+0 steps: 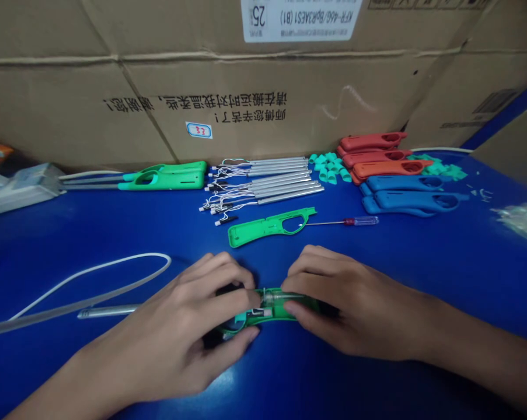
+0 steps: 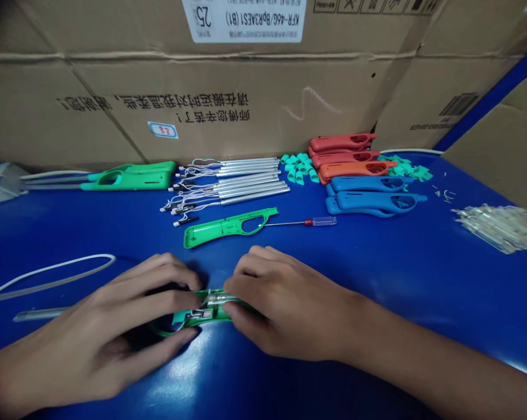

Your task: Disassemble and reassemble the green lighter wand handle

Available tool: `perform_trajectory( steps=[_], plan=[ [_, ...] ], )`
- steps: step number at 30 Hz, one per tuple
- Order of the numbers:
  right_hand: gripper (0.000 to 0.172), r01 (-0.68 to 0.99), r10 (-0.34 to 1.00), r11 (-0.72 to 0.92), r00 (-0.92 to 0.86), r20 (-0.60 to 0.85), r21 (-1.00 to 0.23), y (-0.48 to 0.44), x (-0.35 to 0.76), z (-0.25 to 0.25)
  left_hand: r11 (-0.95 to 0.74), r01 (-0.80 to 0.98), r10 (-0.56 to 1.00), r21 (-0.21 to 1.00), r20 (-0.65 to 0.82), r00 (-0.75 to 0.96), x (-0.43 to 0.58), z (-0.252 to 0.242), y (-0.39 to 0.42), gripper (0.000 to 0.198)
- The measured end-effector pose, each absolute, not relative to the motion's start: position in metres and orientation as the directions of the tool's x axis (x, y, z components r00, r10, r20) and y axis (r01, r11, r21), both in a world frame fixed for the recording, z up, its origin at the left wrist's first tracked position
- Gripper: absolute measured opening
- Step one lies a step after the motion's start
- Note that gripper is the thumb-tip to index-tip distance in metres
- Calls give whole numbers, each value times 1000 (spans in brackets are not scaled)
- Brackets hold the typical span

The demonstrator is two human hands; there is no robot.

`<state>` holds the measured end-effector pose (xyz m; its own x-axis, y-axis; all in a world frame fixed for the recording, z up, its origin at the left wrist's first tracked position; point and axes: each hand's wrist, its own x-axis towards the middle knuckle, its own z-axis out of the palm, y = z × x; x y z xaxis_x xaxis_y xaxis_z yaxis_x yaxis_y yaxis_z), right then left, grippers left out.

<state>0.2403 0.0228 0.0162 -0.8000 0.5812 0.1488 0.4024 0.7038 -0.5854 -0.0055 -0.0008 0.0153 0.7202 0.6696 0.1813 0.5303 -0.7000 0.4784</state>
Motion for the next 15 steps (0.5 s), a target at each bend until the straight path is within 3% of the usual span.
perform_trajectory(
  steps=[15],
  plan=[
    [21, 431, 557, 760, -818, 146, -486, 19, 241, 12, -713, 526, 664, 464, 205, 719, -7, 16, -2, 8]
  ],
)
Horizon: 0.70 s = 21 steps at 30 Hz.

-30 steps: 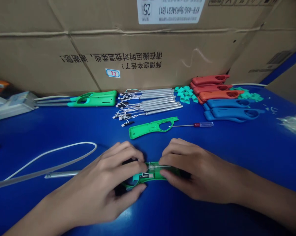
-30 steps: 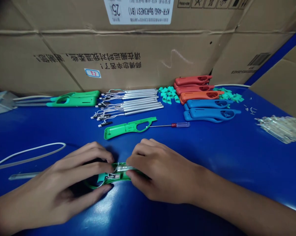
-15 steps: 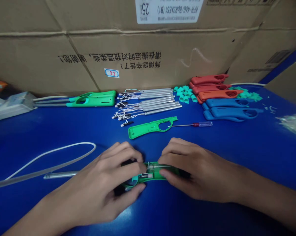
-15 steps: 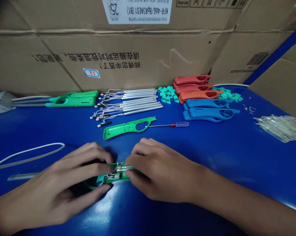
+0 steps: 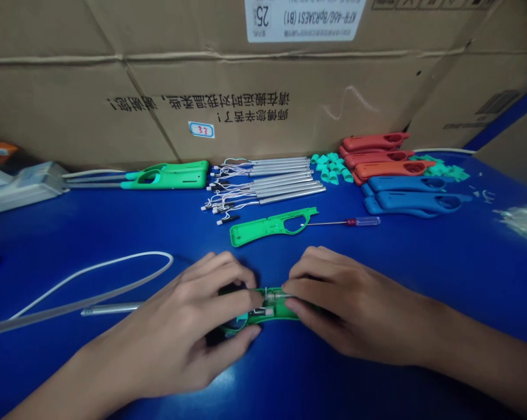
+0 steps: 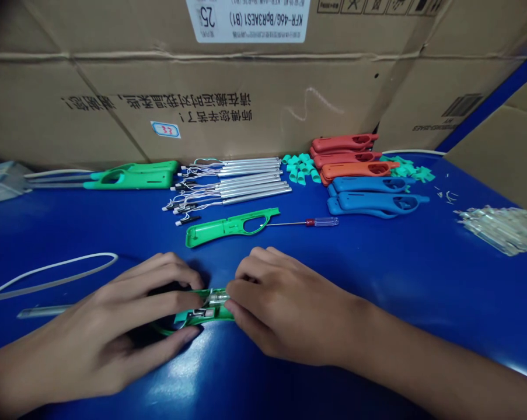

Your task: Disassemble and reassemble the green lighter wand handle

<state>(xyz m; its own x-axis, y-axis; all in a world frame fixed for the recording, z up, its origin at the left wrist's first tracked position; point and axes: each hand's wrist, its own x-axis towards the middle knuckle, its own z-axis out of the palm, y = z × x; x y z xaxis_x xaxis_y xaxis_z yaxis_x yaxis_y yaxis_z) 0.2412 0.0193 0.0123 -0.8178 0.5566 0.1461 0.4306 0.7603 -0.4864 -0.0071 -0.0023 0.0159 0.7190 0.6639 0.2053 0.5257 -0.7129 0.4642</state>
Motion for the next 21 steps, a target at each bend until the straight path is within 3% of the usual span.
perform_trajectory(
  steps=[15, 21],
  plan=[
    [22, 417, 559, 766, -808, 185, -489, 21, 241, 14, -716, 520, 664, 466, 225, 713, -7, 12, -2, 8],
    [19, 400, 545, 753, -825, 153, -523, 18, 242, 15, -727, 559, 673, 398, 252, 696, -7, 21, 2, 20]
  ],
)
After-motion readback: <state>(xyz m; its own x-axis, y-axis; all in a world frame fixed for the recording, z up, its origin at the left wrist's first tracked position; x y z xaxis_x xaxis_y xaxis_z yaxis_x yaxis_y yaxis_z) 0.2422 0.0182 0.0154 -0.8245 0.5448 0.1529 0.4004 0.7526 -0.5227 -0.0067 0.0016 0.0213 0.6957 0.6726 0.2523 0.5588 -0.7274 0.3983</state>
